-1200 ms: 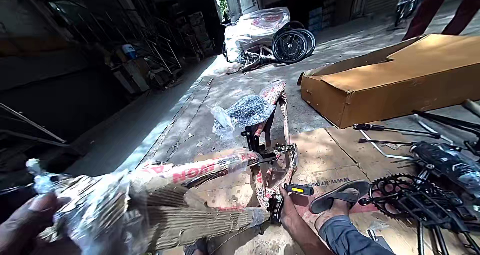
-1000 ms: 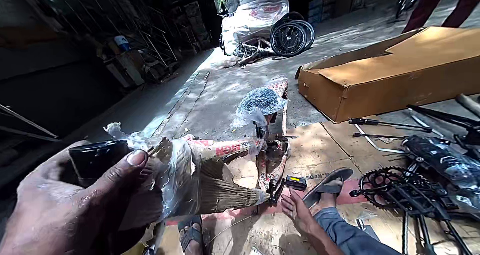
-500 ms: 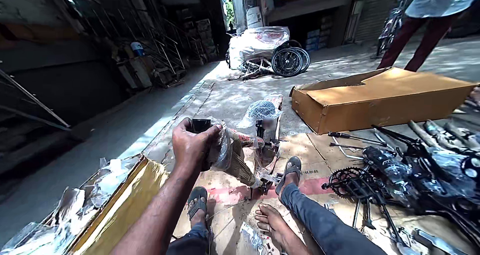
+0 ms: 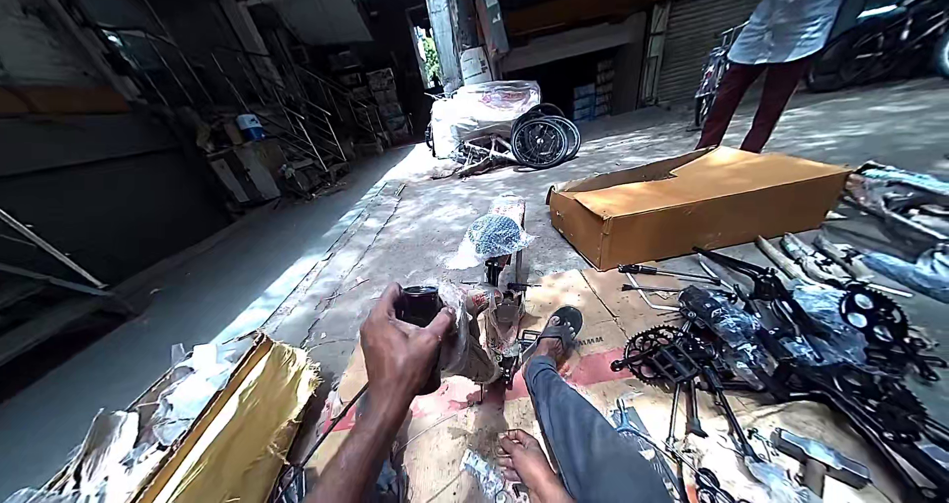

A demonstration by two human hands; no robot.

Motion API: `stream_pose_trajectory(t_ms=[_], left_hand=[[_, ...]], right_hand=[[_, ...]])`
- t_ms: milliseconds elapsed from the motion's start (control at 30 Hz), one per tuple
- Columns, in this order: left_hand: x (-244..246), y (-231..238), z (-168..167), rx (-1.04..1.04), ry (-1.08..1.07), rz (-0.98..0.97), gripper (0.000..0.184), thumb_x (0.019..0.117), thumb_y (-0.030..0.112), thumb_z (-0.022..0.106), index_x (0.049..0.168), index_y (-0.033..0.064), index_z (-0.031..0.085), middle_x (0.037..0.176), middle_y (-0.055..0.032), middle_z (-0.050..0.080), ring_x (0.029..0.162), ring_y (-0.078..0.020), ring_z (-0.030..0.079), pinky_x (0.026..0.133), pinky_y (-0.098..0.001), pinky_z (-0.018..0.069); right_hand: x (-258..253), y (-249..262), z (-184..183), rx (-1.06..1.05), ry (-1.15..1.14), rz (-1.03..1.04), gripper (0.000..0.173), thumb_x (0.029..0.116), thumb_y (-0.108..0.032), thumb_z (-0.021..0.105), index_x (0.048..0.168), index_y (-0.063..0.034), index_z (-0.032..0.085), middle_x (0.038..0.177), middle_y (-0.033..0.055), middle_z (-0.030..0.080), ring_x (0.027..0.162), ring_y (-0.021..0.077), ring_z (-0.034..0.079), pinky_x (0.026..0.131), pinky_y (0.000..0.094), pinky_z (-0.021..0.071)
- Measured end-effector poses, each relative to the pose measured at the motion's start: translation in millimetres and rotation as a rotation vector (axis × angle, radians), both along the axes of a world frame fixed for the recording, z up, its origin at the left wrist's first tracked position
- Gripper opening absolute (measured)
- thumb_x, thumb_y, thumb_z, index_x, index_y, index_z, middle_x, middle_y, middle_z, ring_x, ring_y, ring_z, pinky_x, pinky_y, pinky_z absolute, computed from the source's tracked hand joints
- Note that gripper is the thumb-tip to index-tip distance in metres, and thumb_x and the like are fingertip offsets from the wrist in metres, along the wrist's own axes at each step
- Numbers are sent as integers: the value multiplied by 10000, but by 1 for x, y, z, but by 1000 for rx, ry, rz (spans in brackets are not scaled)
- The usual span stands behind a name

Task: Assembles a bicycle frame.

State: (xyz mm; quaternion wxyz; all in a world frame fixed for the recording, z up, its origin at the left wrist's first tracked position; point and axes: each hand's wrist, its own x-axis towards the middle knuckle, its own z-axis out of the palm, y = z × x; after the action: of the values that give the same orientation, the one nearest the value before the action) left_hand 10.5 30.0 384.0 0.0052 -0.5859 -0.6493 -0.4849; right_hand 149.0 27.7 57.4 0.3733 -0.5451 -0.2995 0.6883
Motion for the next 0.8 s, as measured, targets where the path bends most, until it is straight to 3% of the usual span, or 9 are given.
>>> stream_pose_trajectory(t_ms=[67,167,267,400,633,800], left_hand=[[10,12,3,-14,-15,24,402,709,395,876,924,151,639,786,-58,658,722,-262,654,627,-562,511],[-21,42,13,-30,-62,68,405,727,358,880,969,101,681,882,-121,686,840,-312,672,733,-619,520],[-49,60,23,-14,-167,117,376,727,308,886,987,99,711,927,-128,706,881,-306,683,772,-616,531],[-43,61,20,20,-193,105,347,732,298,882,949,106,691,893,-107,698,844,-277,685,749,-590,542],[-31,52,14,14,-116,131,420,727,447,862,876,119,645,820,-95,656,800,-302,647,702,-597,500],[-42,48,15,0,-91,175,455,791,464,826,1024,96,696,930,-149,710,914,-352,685,811,-642,512]], right_hand=[[-7,2,2,-2,3,-9,313,1044,-241,610,1272,-26,602,1053,160,684,882,257,689,756,429,579],[-23,4,0,7,31,54,320,1039,-238,617,1285,-33,607,1080,165,703,906,270,712,781,444,595],[-37,4,-7,-2,51,152,322,1036,-266,626,1268,-44,604,1068,153,704,897,259,712,775,433,592],[-52,4,-4,-25,84,151,318,1041,-271,620,1256,-37,599,1070,159,699,889,255,706,762,422,585],[-45,-18,23,13,139,162,304,1056,-261,598,1262,-37,598,1073,154,704,888,253,713,755,415,596],[-21,-42,21,3,83,179,290,1055,-250,601,1249,-35,603,1027,143,700,851,242,705,738,402,591]])
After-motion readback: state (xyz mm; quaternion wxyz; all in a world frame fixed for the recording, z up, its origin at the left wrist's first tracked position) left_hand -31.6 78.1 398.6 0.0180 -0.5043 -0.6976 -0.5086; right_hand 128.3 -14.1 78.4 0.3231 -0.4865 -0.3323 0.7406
